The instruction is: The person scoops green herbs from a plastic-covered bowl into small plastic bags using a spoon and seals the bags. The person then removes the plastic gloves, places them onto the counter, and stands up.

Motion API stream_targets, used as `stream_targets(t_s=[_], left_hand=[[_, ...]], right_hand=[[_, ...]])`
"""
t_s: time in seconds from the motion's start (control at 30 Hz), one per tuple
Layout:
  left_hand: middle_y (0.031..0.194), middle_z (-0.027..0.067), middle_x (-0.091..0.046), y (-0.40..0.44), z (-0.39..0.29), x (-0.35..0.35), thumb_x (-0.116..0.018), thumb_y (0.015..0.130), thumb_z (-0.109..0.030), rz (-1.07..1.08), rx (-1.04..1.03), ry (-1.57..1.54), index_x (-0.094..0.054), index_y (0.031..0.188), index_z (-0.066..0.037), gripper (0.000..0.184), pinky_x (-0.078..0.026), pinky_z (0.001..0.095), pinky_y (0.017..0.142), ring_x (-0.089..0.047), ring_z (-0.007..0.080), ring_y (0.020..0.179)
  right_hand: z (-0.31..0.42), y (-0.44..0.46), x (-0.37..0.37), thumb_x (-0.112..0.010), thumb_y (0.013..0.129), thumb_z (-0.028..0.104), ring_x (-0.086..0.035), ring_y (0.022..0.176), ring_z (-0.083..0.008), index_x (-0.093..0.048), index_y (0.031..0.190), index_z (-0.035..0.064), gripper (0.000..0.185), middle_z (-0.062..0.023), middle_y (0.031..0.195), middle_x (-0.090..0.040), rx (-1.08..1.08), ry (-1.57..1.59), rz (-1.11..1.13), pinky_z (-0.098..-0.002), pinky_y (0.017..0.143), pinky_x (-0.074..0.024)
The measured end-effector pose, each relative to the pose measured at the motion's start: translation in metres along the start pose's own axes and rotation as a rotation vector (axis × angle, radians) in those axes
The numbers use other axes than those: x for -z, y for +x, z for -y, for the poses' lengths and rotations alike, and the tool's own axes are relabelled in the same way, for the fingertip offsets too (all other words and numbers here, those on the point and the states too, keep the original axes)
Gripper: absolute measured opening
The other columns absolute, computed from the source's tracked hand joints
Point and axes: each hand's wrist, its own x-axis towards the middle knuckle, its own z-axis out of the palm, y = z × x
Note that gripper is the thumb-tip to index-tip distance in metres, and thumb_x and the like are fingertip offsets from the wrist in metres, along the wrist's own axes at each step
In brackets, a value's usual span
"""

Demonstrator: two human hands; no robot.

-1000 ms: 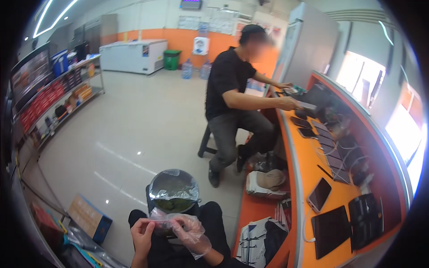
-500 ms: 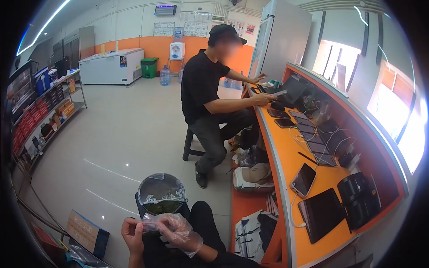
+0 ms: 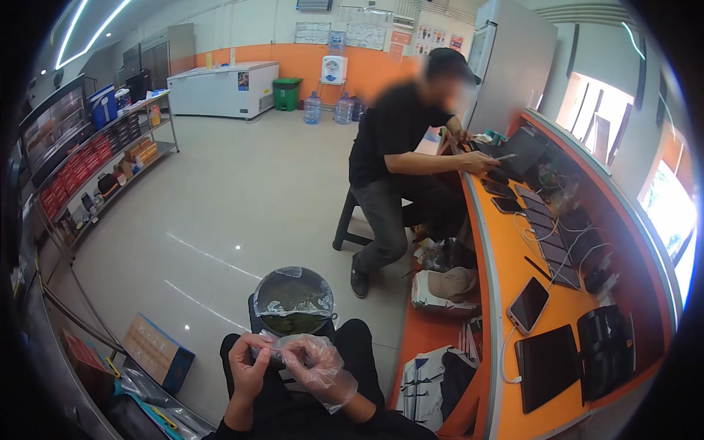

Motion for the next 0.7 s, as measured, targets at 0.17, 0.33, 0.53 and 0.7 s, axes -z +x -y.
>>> stream_targets(t_s=[0.17,0.33,0.53,0.7], left_hand=[[0.087,0.0100,-0.069,0.000,-0.007,0.002,-0.070,0.078,-0.007,0.087,0.046,0.074,-0.066,0.086,-0.001,0.011,-0.048,0.0299,0.080,-0.065,0.0183,0.087],[0.089,0.0103,-0.069,0.004,-0.011,0.006,-0.072,0.079,-0.007,0.140,-0.088,0.246,-0.068,0.090,-0.003,0.012,-0.048,0.0316,0.084,-0.066,0.0222,0.090],[0.091,0.0075,-0.069,0.008,-0.014,0.021,-0.072,0.081,-0.009,0.201,-0.029,0.150,-0.070,0.089,-0.005,0.009,-0.045,0.0361,0.093,-0.064,0.0232,0.102],[0.090,-0.0043,-0.067,-0.002,-0.034,0.051,-0.074,0.081,-0.013,0.089,-0.219,0.291,-0.068,0.085,-0.012,0.007,-0.035,0.0356,0.098,-0.060,0.0186,0.109]], right_hand=[[-0.011,-0.003,-0.001,-0.065,0.084,0.009,-0.060,0.074,-0.0164,-0.064,0.086,0.0001,0.009,-0.0088,0.081,-0.064,-0.001,0.082,0.006,-0.0292,0.067,-0.0458],[-0.009,-0.001,0.000,-0.065,0.086,0.007,-0.060,0.065,-0.0139,-0.065,0.092,0.0028,0.008,-0.0082,0.076,-0.064,0.067,0.017,0.011,-0.0264,0.059,-0.0458],[-0.005,0.007,-0.003,-0.070,0.083,0.013,-0.065,0.075,-0.0228,-0.067,0.088,0.0063,0.009,-0.0085,0.082,-0.068,0.028,-0.273,0.093,-0.0334,0.069,-0.0495],[0.044,0.016,-0.021,-0.058,0.094,0.015,-0.060,0.081,-0.0367,-0.064,0.097,0.0067,0.011,-0.0161,0.092,-0.064,0.241,-0.367,0.179,-0.0460,0.075,-0.0459]])
